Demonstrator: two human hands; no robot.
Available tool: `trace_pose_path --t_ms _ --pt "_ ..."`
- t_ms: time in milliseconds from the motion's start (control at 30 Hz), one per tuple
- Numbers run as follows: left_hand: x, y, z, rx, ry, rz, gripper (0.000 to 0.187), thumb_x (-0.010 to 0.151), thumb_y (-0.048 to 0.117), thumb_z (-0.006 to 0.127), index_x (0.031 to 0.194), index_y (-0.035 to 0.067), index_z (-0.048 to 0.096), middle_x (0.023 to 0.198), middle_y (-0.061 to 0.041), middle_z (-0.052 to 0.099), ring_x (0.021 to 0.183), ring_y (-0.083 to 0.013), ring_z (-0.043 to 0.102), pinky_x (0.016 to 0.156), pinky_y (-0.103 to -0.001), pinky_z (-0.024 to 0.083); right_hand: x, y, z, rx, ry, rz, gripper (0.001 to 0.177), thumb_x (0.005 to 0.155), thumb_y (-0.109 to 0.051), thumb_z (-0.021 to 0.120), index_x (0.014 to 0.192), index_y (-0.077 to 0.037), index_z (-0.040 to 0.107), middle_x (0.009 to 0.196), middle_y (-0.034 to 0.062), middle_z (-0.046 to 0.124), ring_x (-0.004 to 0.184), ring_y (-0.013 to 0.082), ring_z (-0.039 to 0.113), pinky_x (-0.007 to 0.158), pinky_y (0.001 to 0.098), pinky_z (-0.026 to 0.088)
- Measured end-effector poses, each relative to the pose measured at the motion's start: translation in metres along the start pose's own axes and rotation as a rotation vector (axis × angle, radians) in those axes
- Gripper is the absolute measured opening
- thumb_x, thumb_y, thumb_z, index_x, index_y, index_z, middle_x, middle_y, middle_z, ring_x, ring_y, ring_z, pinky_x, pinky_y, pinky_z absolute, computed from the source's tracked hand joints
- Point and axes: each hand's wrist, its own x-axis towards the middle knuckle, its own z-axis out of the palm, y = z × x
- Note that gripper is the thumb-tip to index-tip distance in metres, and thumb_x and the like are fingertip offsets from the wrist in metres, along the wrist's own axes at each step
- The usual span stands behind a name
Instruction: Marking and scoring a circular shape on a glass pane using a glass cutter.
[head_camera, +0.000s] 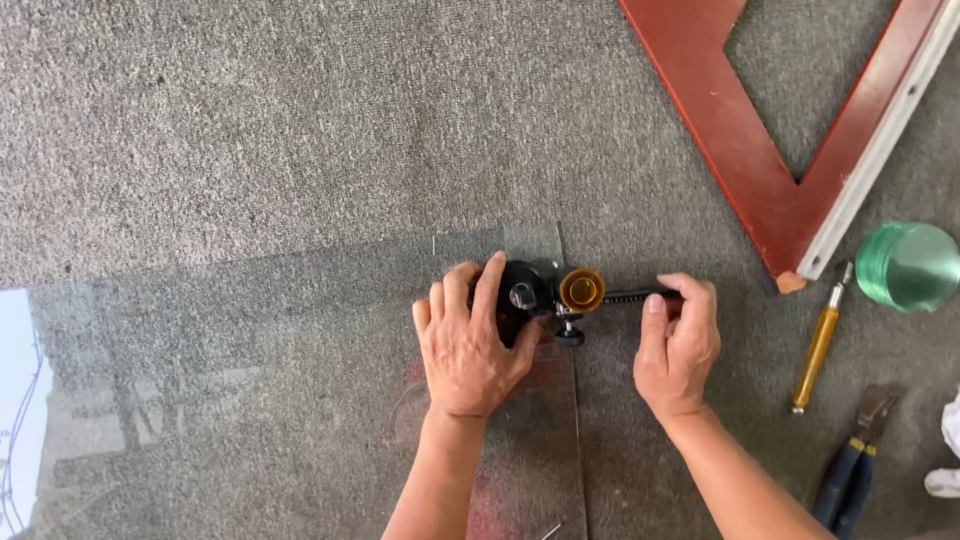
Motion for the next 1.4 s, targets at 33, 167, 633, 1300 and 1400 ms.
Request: trace_pose_path --t_ms 33,167,633,1300,1400 --pt "0.003 0.0 0.004 0.009 0.004 -0.012 0.089 0.059 0.047 0.091 0.137 0.017 0.061 0.115 -0.006 0.055 0.09 -0.0284 0.057 0.075 -0.039 0.038 0.004 0.004 0.001 0.01 -0.011 -0.006 0.02 0.11 -0.016 0.047 0.121 -0.002 0.057 0.091 0.0119 0.047 0.068 0.0322 0.05 0.067 0.0399 0.045" --pt "0.0 0.002 0.007 0.02 -0.003 -0.017 0.09 0.057 0.044 0.091 0.137 0.017 0.061 0.116 -0.008 0.055 0.09 -0.0295 0.057 0.076 -0.04 0.039 -0.004 0.011 -0.005 0.058 -0.037 0.044 0.02 0.108 -0.014 0.05 0.121 -0.001 0.058 0.089 0.0114 0.047 0.066 0.0309 0.049 0.064 0.0385 0.045" --pt "-0.003 -0.003 0.018 0.138 -0.107 -0.009 0.075 0.074 0.048 0.074 0.143 0.024 0.057 0.125 -0.011 0.057 0.102 -0.0312 0.059 0.082 -0.046 0.042 -0.001 0.011 -0.012 0.129 -0.104 0.139 0.019 0.109 -0.014 0.048 0.119 0.0 0.055 0.1 0.0103 0.052 0.07 0.0157 0.045 0.066 0.0305 0.038" --pt "-0.001 -0.001 0.013 0.093 -0.099 -0.041 0.076 0.079 0.057 0.072 0.143 0.02 0.056 0.124 -0.01 0.058 0.1 -0.0317 0.059 0.083 -0.047 0.043 -0.002 0.009 -0.011 0.084 -0.117 0.146 0.02 0.111 -0.015 0.047 0.12 0.002 0.055 0.098 0.0108 0.05 0.075 0.0195 0.049 0.071 0.0342 0.04" --pt "0.001 0.001 0.008 0.095 -0.128 -0.05 0.074 0.08 0.058 0.067 0.143 0.02 0.055 0.123 -0.01 0.057 0.099 -0.0307 0.058 0.081 -0.045 0.041 -0.003 0.008 -0.012 0.085 -0.123 0.158 0.021 0.111 -0.015 0.047 0.121 0.002 0.055 0.098 0.0105 0.05 0.072 0.0177 0.045 0.069 0.0332 0.038"
